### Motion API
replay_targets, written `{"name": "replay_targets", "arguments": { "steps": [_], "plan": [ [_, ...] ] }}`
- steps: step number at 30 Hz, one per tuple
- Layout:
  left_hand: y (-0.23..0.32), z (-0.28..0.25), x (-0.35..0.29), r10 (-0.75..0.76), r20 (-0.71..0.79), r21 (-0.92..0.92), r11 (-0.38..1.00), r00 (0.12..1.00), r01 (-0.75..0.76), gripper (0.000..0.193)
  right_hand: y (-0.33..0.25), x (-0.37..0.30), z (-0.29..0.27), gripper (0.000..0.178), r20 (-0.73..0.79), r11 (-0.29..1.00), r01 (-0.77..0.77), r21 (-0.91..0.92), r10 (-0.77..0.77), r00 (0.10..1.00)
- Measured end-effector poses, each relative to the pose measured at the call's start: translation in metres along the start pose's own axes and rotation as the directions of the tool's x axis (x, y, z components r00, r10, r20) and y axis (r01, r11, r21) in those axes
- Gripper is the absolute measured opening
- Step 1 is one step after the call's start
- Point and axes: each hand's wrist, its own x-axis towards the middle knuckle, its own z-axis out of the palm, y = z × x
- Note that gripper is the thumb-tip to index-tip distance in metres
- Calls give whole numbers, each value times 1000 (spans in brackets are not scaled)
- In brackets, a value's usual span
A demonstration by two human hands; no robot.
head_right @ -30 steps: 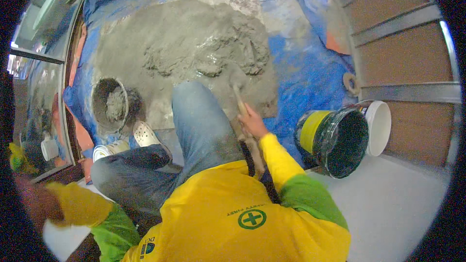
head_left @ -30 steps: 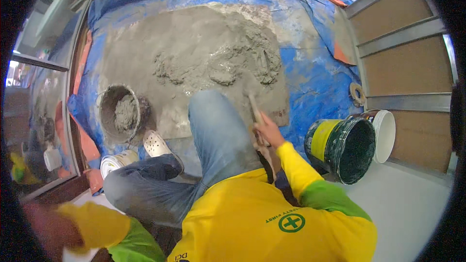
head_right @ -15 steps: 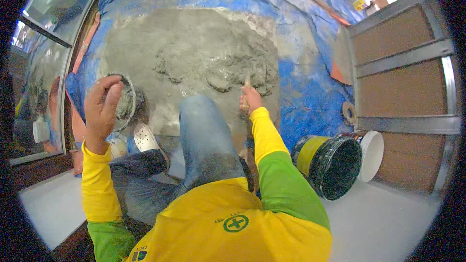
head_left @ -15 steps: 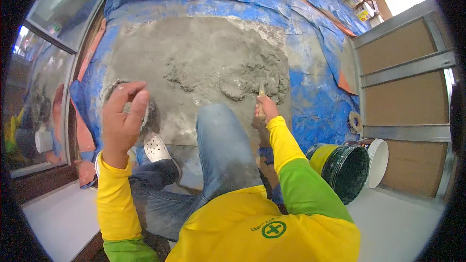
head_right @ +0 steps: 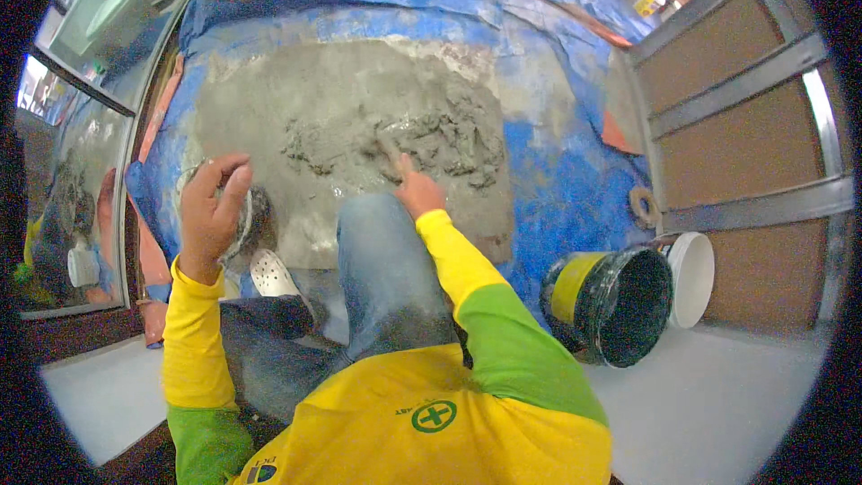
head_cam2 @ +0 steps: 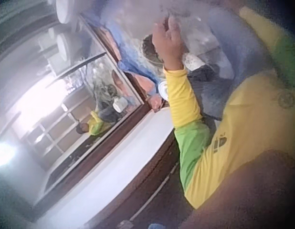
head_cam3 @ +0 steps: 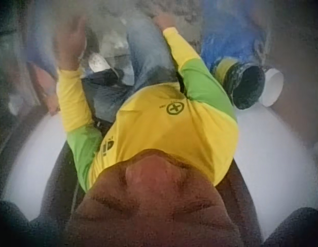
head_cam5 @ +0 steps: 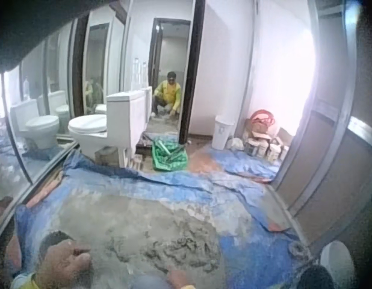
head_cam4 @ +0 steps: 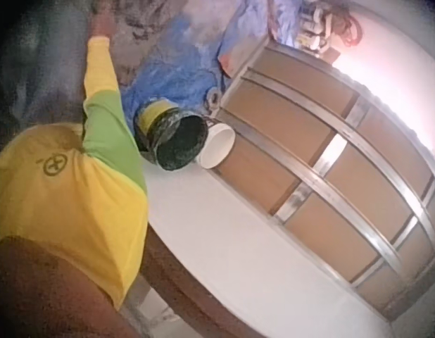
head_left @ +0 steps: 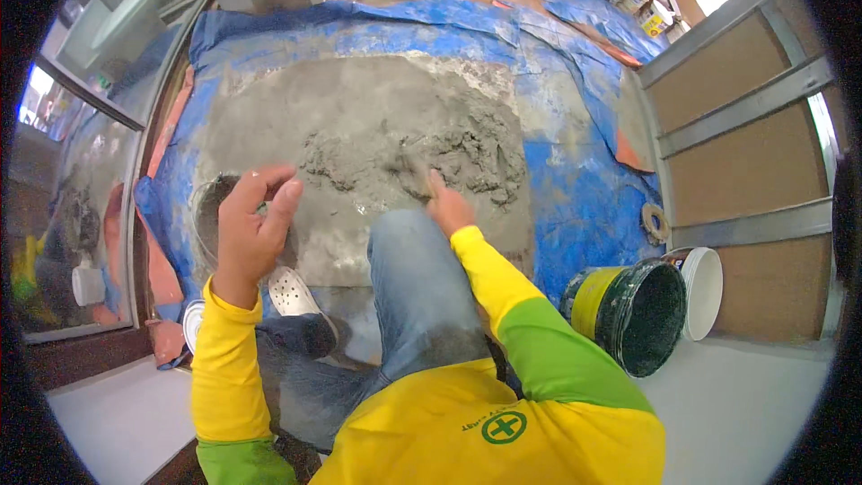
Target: The person mixes wet cement on a tarp using a trowel, scoops the mixture into a bucket, and carries it to another room. The person then transfers the cement from the bucket onto a board with the trowel.
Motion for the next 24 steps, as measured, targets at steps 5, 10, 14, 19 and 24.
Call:
{"name": "replay_targets", "arguments": {
  "steps": [5, 10, 14, 19, 24],
  "plan": [
    [5, -13, 1, 44, -17, 69, 997, 999, -43, 24, 51, 0, -25, 65, -140, 979, 77, 188, -50, 989],
    [8, -33, -8, 43, -23, 47, 998, 999, -42, 20, 145, 14, -81, 63, 16, 879, -38, 475, 35, 999],
    [12, -59, -31, 5, -26, 35, 999, 1000, -4, 19, 125, 21, -126, 56, 199, 790, -204, 578, 106, 974],
    [5, -66, -36, -21, -49, 31, 999, 999, 22, 21, 148, 114, -58, 48, 342, 691, -353, 630, 162, 926],
    [9, -75, -42, -61, -126, -40, 998, 990, 56, 22, 151, 152, -24, 60, 481, 857, 470, -212, -328, 813]
  ]
}}
